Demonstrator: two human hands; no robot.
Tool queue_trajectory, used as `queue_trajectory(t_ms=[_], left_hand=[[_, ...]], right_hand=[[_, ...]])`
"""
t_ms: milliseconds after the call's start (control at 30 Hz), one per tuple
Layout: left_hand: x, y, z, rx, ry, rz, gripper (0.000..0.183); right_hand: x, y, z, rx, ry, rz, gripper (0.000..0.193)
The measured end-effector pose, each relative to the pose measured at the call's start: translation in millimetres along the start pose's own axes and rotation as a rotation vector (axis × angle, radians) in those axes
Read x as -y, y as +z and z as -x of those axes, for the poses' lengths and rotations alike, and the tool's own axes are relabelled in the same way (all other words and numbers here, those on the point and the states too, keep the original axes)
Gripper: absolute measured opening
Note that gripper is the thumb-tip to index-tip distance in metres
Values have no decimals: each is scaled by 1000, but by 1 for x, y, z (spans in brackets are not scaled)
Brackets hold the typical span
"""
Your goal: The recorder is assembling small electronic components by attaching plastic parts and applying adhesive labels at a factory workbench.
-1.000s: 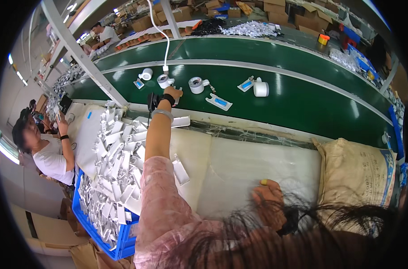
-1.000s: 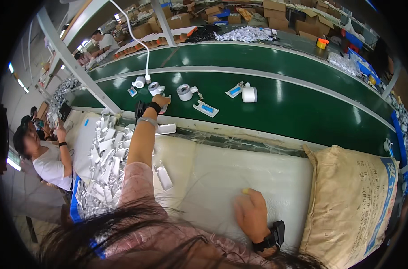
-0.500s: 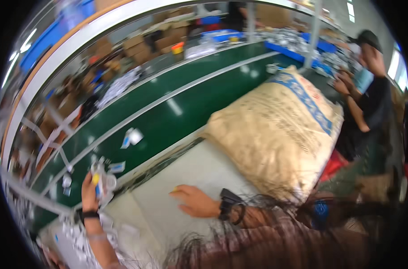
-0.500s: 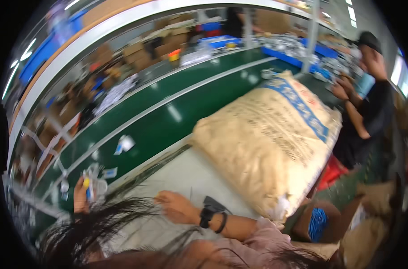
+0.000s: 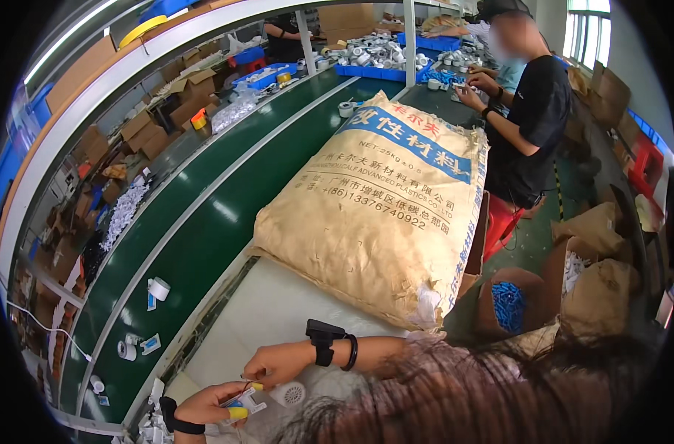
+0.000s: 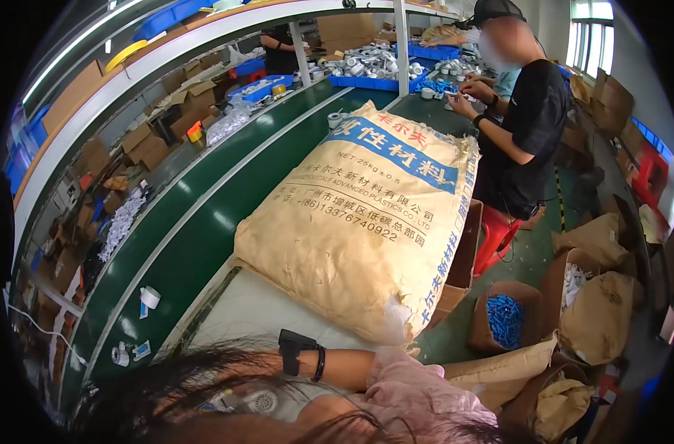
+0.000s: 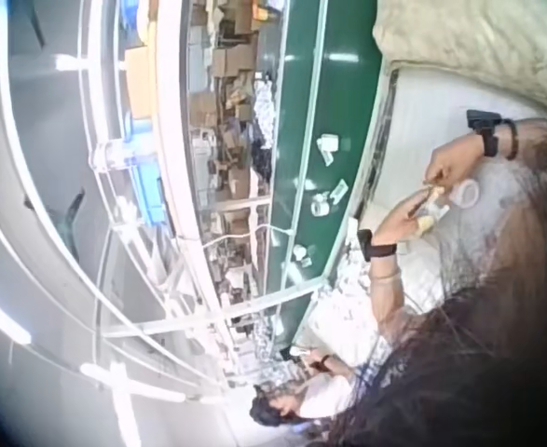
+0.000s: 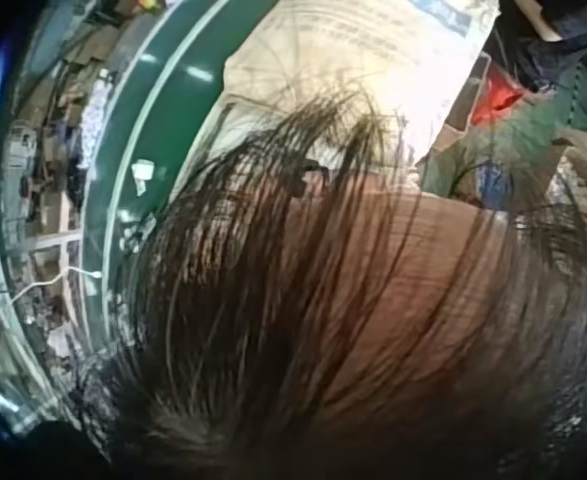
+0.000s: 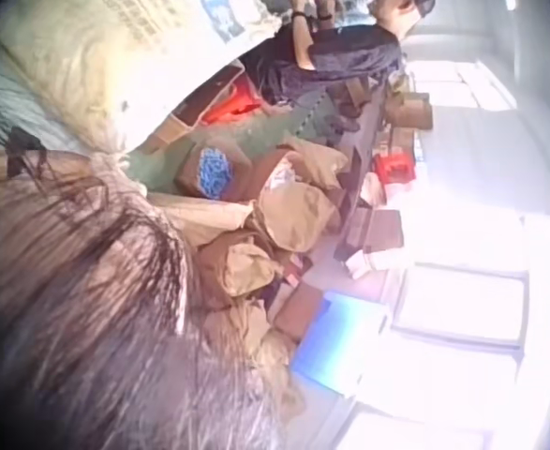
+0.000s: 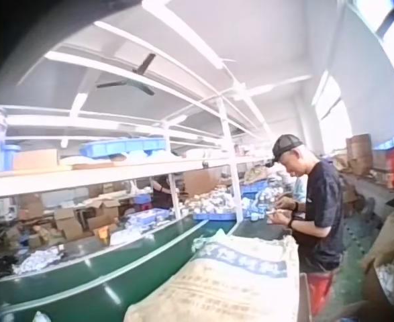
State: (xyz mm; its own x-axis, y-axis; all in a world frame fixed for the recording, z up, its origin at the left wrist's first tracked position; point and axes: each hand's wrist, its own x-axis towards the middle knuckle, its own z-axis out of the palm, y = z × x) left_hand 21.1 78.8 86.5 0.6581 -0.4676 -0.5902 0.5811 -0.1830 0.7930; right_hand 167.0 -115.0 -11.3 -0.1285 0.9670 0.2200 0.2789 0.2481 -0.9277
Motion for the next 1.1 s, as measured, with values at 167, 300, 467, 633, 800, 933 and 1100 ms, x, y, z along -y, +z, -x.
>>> queue_trajectory(t_ms=[167,300,467,633,800,933,1100], left_hand=[[-21,14,5,-226,-138,-288,46],[-4,33,-9,-631,83,-940,40],[39,36,-59,-1104,414,-491,25],[68,38,-72,-1031,537,44,26],[79,43,-65,-819,603,418,28],[107,29,-83,-773,714,552,27],[83,47,-71,-858,626,504,25]], right_hand=[[6,-2,8,-254,-129,-102,10],[21,-10,10,-156,-68,-67,11],[20,-18,8,-60,-51,-117,20],[33,-15,10,-218,-46,83,19],[28,-1,7,-301,-43,375,14],[19,14,-7,-562,-136,789,9],[16,19,-8,-627,-61,747,15]])
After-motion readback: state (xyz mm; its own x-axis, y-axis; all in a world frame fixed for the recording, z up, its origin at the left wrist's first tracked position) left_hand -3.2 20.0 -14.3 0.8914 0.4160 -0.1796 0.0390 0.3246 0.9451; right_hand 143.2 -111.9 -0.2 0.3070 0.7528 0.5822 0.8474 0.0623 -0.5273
